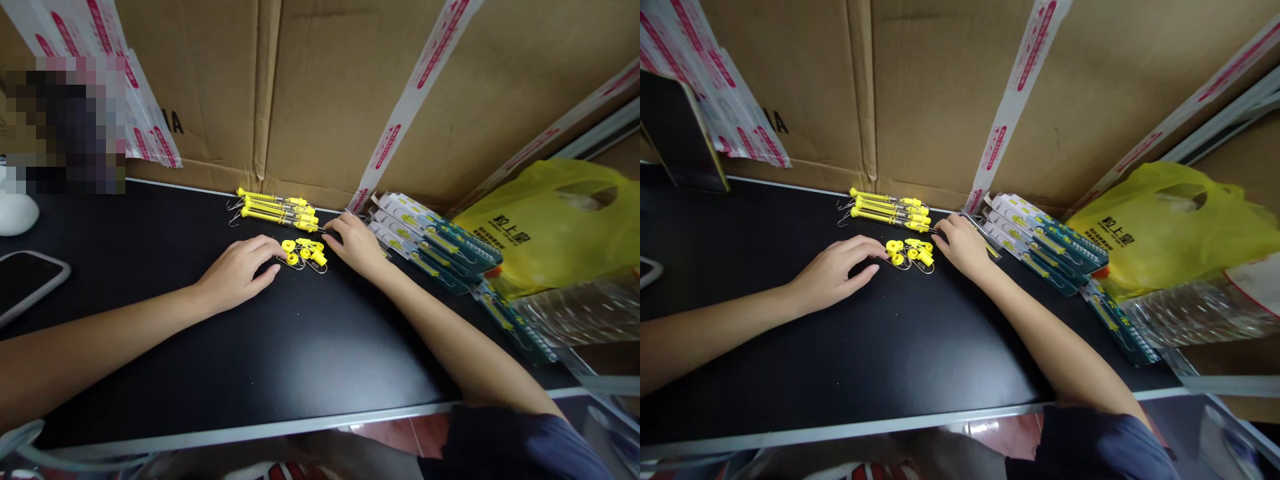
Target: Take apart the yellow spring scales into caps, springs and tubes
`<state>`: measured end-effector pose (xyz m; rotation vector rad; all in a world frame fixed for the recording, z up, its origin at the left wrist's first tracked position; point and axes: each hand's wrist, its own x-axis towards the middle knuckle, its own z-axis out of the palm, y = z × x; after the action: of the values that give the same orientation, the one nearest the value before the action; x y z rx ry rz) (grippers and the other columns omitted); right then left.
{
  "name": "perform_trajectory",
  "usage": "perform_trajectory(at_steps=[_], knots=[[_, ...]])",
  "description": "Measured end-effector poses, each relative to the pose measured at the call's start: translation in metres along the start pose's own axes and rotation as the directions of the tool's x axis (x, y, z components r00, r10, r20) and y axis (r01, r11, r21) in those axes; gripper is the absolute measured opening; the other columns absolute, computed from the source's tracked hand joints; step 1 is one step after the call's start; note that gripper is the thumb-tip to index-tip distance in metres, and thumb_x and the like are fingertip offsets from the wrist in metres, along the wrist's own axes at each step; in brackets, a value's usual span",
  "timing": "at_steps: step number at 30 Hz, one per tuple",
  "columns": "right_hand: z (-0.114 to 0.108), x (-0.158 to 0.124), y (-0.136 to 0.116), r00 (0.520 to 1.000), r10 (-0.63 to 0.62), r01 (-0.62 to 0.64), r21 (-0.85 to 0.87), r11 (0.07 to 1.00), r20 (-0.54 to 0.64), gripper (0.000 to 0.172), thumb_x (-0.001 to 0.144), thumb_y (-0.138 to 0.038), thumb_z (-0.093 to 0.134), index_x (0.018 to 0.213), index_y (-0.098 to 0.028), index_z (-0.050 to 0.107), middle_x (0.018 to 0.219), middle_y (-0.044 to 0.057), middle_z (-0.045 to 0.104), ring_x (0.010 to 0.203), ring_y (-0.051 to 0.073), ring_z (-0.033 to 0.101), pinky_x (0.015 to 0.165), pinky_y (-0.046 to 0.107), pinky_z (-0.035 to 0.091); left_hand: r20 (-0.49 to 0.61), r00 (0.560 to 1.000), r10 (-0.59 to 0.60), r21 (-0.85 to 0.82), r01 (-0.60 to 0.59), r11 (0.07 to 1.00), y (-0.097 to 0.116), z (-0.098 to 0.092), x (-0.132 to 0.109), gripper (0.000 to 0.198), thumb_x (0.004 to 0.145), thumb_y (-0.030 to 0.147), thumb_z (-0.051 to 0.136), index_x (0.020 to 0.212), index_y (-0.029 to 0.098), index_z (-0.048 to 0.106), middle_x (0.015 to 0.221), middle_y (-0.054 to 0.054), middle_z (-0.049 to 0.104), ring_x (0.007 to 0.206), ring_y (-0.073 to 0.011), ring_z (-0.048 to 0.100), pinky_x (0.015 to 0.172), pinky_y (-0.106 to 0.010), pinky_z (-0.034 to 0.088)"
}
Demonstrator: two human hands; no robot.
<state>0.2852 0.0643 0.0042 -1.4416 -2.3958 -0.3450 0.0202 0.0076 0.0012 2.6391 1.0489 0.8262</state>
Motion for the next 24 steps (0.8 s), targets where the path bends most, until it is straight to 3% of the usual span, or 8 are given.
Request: perform_trajectory(at_steps=[8, 10, 12, 14, 15, 17, 20, 24], knots=[[0.006, 0.006, 0.005, 0.996, 0.077, -0.061, 0.337, 0.939, -0.033, 0.008, 0.084, -0.023, 0.053, 0.077, -0.019, 0.055, 0.079, 0.004, 0.057, 0.074, 0.017, 0.055, 0.069, 0.032, 0.044, -0.009, 1.000, 0.003, 0.009, -0.003, 1.000, -0.001, 0.002, 0.000, 0.021, 0.090, 0.025, 0.044, 0.108, 0.022, 0.054, 0.113, -0.002, 0.057, 0.106, -0.0165, 0.054, 0.090, -0.033, 0.041], [0.006, 0.007, 0.001, 0.987, 0.157, -0.117, 0.529, 0.841, -0.030, 0.011, 0.085, -0.027, 0.053, 0.077, -0.019, 0.052, 0.075, 0.003, 0.057, 0.067, 0.015, 0.056, 0.062, 0.031, 0.045, -0.019, 1.000, 0.000, 0.023, 0.001, 1.000, -0.001, 0.002, 0.000, 0.022, 0.090, 0.025, 0.044, 0.109, 0.022, 0.054, 0.115, -0.002, 0.057, 0.106, -0.0169, 0.054, 0.090, -0.034, 0.041], [0.004, 0.007, -0.005, 0.973, 0.229, -0.156, 0.736, 0.658, 0.001, 0.017, 0.085, -0.034, 0.054, 0.079, -0.019, 0.049, 0.078, 0.002, 0.059, 0.061, 0.012, 0.059, 0.056, 0.029, 0.048, -0.035, 0.999, -0.006, 0.044, 0.007, 0.999, -0.001, 0.002, 0.000, 0.022, 0.089, 0.025, 0.044, 0.109, 0.022, 0.054, 0.117, -0.002, 0.057, 0.108, -0.0176, 0.053, 0.091, -0.035, 0.040], [-0.002, 0.007, -0.013, 0.968, 0.250, -0.135, 0.860, 0.492, 0.009, 0.022, 0.083, -0.039, 0.057, 0.079, -0.019, 0.048, 0.083, 0.003, 0.059, 0.061, 0.011, 0.061, 0.056, 0.028, 0.051, -0.068, 0.998, -0.011, 0.070, 0.016, 0.997, 0.000, 0.001, -0.001, 0.024, 0.089, 0.024, 0.045, 0.111, 0.023, 0.053, 0.119, -0.002, 0.056, 0.111, -0.0183, 0.052, 0.094, -0.037, 0.038], [-0.006, 0.006, -0.019, 0.970, 0.243, -0.104, 0.885, 0.453, -0.010, 0.022, 0.082, -0.039, 0.059, 0.078, -0.019, 0.049, 0.083, 0.003, 0.059, 0.063, 0.011, 0.062, 0.058, 0.028, 0.053, -0.095, 0.995, -0.014, 0.082, 0.022, 0.996, 0.000, 0.001, -0.001, 0.026, 0.088, 0.024, 0.046, 0.114, 0.023, 0.052, 0.121, -0.002, 0.055, 0.113, -0.0187, 0.051, 0.096, -0.037, 0.037], [-0.016, 0.003, -0.031, 0.973, 0.219, -0.027, 0.897, 0.442, -0.078, 0.020, 0.083, -0.035, 0.060, 0.077, -0.019, 0.051, 0.084, 0.003, 0.060, 0.068, 0.011, 0.063, 0.063, 0.029, 0.054, -0.160, 0.987, -0.017, 0.099, 0.033, 0.994, 0.001, 0.000, -0.001, 0.033, 0.087, 0.023, 0.048, 0.120, 0.021, 0.048, 0.125, -0.004, 0.053, 0.118, -0.0190, 0.047, 0.100, -0.037, 0.035], [-0.030, -0.005, -0.050, 0.980, 0.106, 0.090, 0.858, 0.506, -0.165, 0.014, 0.086, -0.029, 0.058, 0.078, -0.018, 0.055, 0.087, 0.004, 0.062, 0.075, 0.012, 0.063, 0.068, 0.029, 0.053, -0.229, 0.973, -0.020, 0.116, 0.048, 0.992, 0.002, 0.000, -0.001, 0.042, 0.086, 0.022, 0.049, 0.127, 0.018, 0.042, 0.132, -0.006, 0.049, 0.124, -0.0189, 0.042, 0.106, -0.038, 0.030], [-0.045, -0.015, -0.071, 0.983, -0.021, 0.166, 0.849, 0.501, -0.180, 0.010, 0.086, -0.025, 0.058, 0.080, -0.018, 0.056, 0.089, 0.005, 0.064, 0.077, 0.013, 0.063, 0.067, 0.028, 0.053, -0.191, 0.981, -0.030, 0.129, 0.055, 0.990, 0.002, 0.000, -0.002, 0.046, 0.088, 0.023, 0.048, 0.132, 0.021, 0.038, 0.134, -0.005, 0.049, 0.128, -0.0194, 0.041, 0.112, -0.043, 0.021]])
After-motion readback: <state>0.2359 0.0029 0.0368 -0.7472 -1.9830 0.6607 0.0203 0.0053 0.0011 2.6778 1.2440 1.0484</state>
